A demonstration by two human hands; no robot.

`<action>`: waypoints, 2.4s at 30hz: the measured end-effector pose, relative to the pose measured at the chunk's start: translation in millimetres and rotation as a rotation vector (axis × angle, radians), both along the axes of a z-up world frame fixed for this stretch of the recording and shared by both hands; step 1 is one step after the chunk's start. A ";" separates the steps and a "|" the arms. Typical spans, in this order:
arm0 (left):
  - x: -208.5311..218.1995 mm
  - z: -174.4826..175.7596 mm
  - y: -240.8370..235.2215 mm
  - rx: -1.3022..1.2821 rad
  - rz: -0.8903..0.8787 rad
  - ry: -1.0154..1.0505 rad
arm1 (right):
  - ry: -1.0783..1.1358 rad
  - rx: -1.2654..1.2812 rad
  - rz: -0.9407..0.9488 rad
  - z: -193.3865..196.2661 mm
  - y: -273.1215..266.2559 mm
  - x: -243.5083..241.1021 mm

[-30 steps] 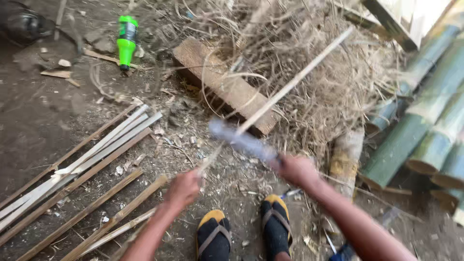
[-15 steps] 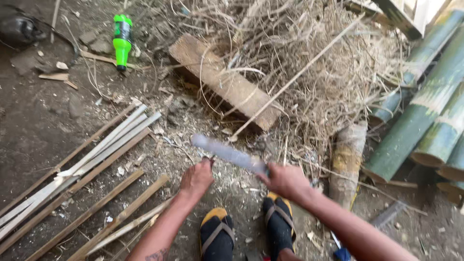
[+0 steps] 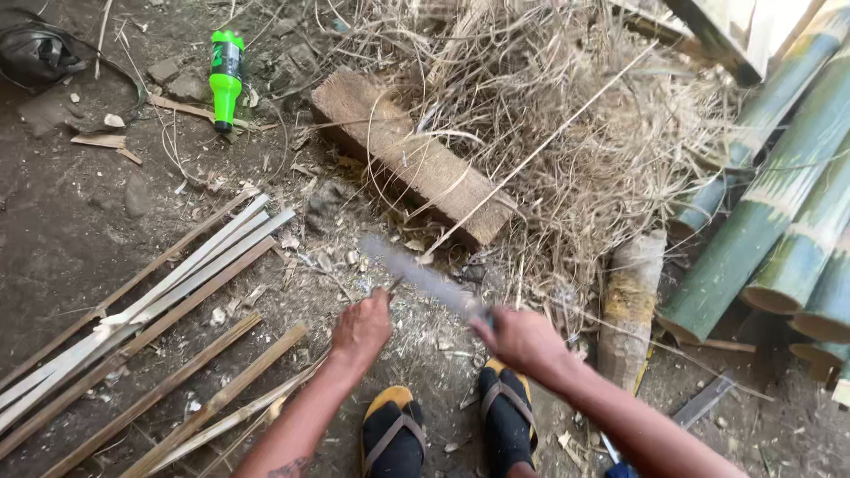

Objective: The person uses a knife to shave and smooth thin bamboo sticks. They repeatedly draw the blade along the length of each stick, removing splinters and refining the surface. Finished sticks are placed in a pile on the ground.

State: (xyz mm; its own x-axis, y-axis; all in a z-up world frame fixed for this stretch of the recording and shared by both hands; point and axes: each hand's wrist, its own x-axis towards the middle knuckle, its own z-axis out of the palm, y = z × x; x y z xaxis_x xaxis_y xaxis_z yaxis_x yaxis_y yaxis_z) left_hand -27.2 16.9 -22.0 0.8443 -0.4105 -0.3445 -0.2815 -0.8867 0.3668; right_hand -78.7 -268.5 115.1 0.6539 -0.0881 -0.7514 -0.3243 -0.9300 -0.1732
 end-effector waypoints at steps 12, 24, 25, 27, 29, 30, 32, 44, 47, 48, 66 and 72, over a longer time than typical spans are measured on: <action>-5.0 -27.2 61.2 0.047 0.022 0.112 | -0.132 0.014 0.096 -12.8 -9.1 19.4; 5.6 -7.2 153.6 -0.070 0.298 0.598 | -0.326 -0.300 -0.196 -68.0 -148.9 64.6; 21.9 -4.1 129.4 -0.191 0.194 0.520 | -0.403 -0.305 -0.144 -77.1 -140.4 62.0; 57.3 1.6 77.8 -0.252 0.238 0.634 | -0.437 -0.288 -0.145 -87.9 -118.6 48.0; 96.4 2.3 22.8 -0.496 0.290 0.679 | -0.382 -0.260 -0.244 -86.7 -99.3 47.4; 107.3 -0.3 -2.3 -0.557 0.232 0.760 | -0.348 -0.226 -0.286 -82.0 -91.5 42.1; 117.7 -4.8 -43.0 -0.600 0.205 0.945 | -0.291 -0.165 -0.364 -66.1 -79.1 38.6; 29.2 27.6 13.3 -0.255 0.204 0.425 | -0.238 -0.265 0.254 1.8 -62.4 45.2; 5.8 25.2 32.5 -0.206 0.274 0.500 | -0.221 -0.181 0.138 13.3 -35.6 29.3; 18.2 23.3 29.7 -0.167 0.237 0.504 | -0.162 -0.133 0.128 15.5 -22.3 35.1; 8.0 14.9 14.2 0.065 0.047 0.169 | 0.048 -0.048 -0.039 -16.0 -9.8 5.8; -19.1 5.0 73.4 0.094 0.043 0.177 | -0.237 -0.070 -0.122 -16.7 -62.8 22.4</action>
State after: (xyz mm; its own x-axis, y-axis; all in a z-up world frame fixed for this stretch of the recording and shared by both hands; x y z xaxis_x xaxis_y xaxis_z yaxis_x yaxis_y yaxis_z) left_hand -46.3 90.3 -17.0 0.7832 -0.3344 -0.5242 -0.1812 -0.9292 0.3221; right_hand -56.3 -331.2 98.4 0.7923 -0.2232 -0.5678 -0.3924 -0.8991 -0.1941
